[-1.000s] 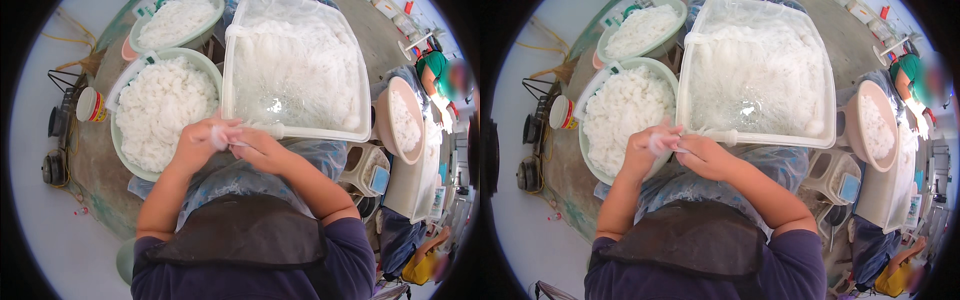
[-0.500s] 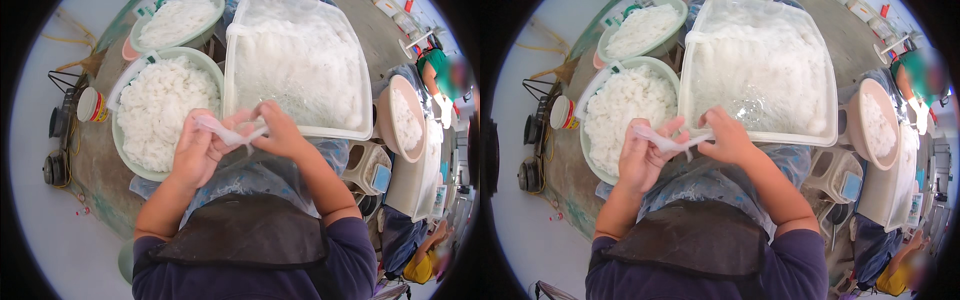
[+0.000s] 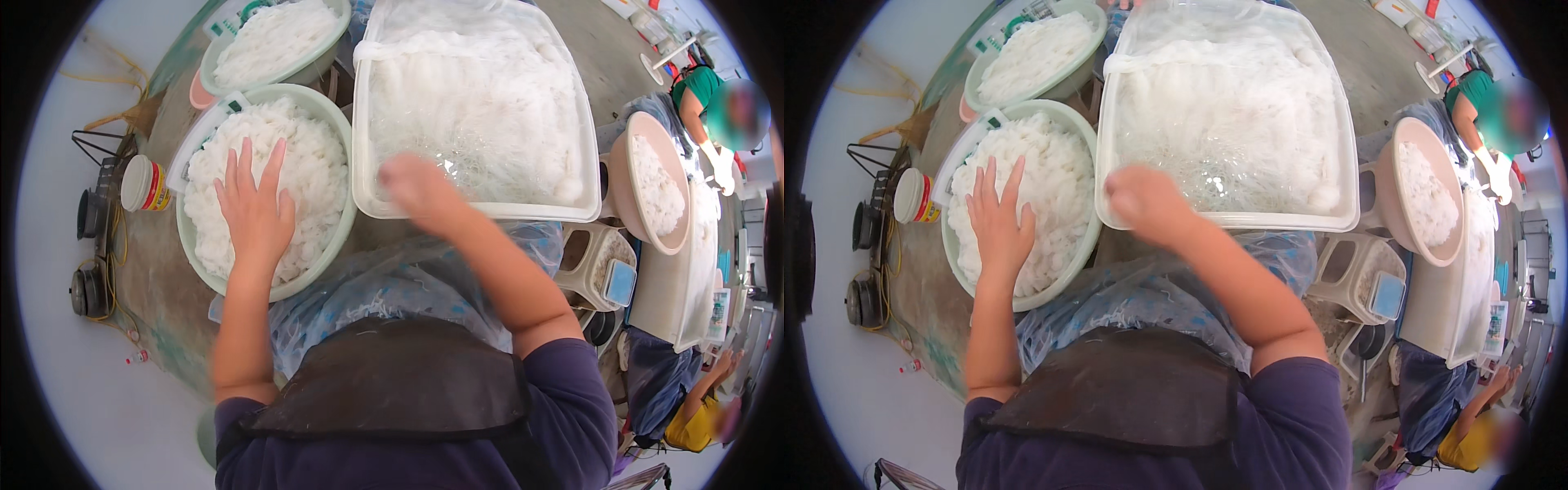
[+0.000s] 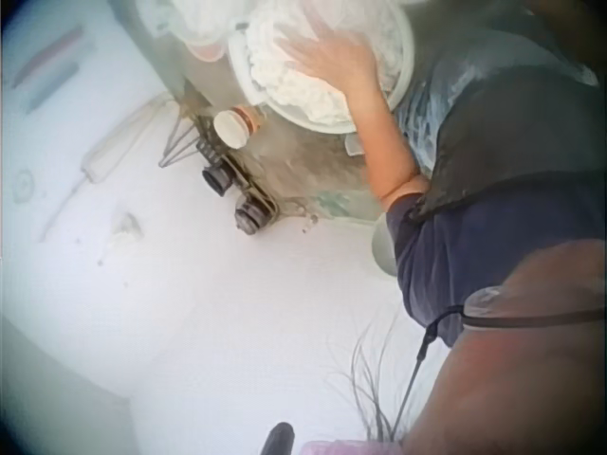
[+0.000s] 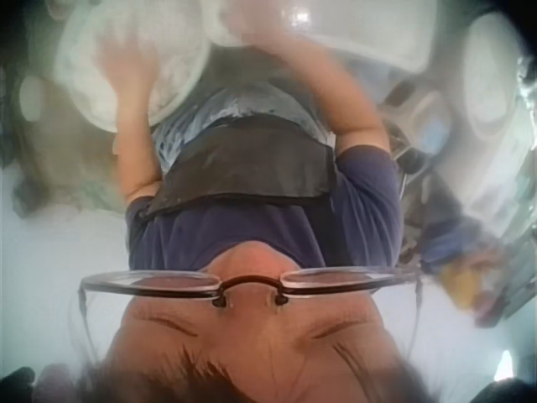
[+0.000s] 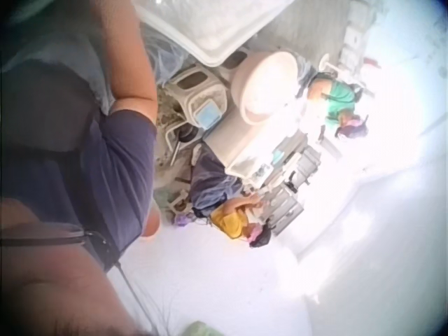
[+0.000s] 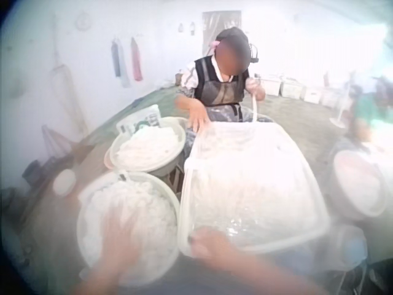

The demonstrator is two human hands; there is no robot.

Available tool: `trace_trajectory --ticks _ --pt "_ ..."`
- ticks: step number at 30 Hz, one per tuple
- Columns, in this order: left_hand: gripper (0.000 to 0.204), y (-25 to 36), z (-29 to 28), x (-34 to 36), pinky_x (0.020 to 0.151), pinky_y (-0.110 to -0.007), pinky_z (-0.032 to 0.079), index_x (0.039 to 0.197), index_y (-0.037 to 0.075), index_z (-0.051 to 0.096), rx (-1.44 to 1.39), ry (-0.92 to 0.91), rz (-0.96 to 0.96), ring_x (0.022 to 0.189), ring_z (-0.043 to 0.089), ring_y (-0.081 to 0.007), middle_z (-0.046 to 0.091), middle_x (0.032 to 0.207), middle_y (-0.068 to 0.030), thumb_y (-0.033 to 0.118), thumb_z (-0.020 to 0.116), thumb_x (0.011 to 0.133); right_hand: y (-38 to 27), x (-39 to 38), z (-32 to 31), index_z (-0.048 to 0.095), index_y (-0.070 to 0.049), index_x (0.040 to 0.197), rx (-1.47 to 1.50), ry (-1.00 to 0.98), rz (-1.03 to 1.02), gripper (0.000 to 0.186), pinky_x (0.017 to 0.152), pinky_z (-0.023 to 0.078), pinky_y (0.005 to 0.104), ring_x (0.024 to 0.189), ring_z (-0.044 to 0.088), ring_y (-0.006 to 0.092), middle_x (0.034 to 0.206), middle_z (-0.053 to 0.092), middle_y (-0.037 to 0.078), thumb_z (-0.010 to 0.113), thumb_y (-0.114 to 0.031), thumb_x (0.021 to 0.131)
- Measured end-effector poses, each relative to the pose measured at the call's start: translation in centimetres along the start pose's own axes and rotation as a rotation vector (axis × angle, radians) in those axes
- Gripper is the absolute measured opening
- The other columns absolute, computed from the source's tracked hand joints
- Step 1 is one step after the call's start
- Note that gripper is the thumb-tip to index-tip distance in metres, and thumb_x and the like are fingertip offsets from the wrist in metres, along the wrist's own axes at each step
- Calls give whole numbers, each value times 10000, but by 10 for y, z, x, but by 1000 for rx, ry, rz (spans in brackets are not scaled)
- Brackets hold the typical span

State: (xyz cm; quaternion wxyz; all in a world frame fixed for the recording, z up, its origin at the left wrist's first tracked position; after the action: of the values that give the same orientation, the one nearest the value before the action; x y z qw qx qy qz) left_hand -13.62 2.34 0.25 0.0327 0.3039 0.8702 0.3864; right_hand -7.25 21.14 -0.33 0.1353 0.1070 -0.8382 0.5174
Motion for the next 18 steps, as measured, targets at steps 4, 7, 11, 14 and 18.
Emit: trace_trajectory --ticks 4,7,11,14,18 --pt "379 15 23 -34 958 -392 450 1251 111 587 282 163 288 1078 606 -301 631 1179 -153 81 582 873 -22 -82 52 653 -59 1020 9 -222 -199 221 906 453 397 1016 604 310 982 645 121 632 -191 844" --pt "357 7 102 -64 974 -373 449 1248 89 597 -265 -400 137 1106 598 -304 621 1207 -156 90 578 892 56 -149 37 659 -56 1074 89 -156 527 238 890 473 344 984 622 244 1018 660 92 625 -199 887" --pt "430 34 160 -67 1037 -370 398 1344 35 509 -434 -643 72 1216 526 -300 544 1322 -176 124 547 925 107 -185 -2 638 36 1085 740 595 909 267 854 450 276 947 588 138 1010 649 66 622 -163 908" --pt "487 1 203 -56 1102 -345 322 1412 -3 416 -303 -576 -94 1331 422 -274 450 1421 -186 148 512 959 130 -179 11 647 26 1083 758 410 944 275 871 435 284 996 562 159 1120 612 90 643 -177 897" --pt "435 5 223 -56 1063 -342 366 1340 -25 481 -707 -667 -359 1246 488 -217 532 1334 -142 180 560 965 130 -190 16 665 32 1041 699 347 904 247 857 443 276 970 568 139 1066 628 75 680 -154 879"
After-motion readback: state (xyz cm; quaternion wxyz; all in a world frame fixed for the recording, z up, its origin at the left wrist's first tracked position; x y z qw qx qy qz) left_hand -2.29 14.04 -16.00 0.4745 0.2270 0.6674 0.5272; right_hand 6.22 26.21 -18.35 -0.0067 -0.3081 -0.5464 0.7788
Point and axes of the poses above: each hand's wrist, its own x-axis towards the middle knuckle, its own z-axis out of the palm, y = z × x, the point moved 8 cm from there along x, towards the middle knuckle
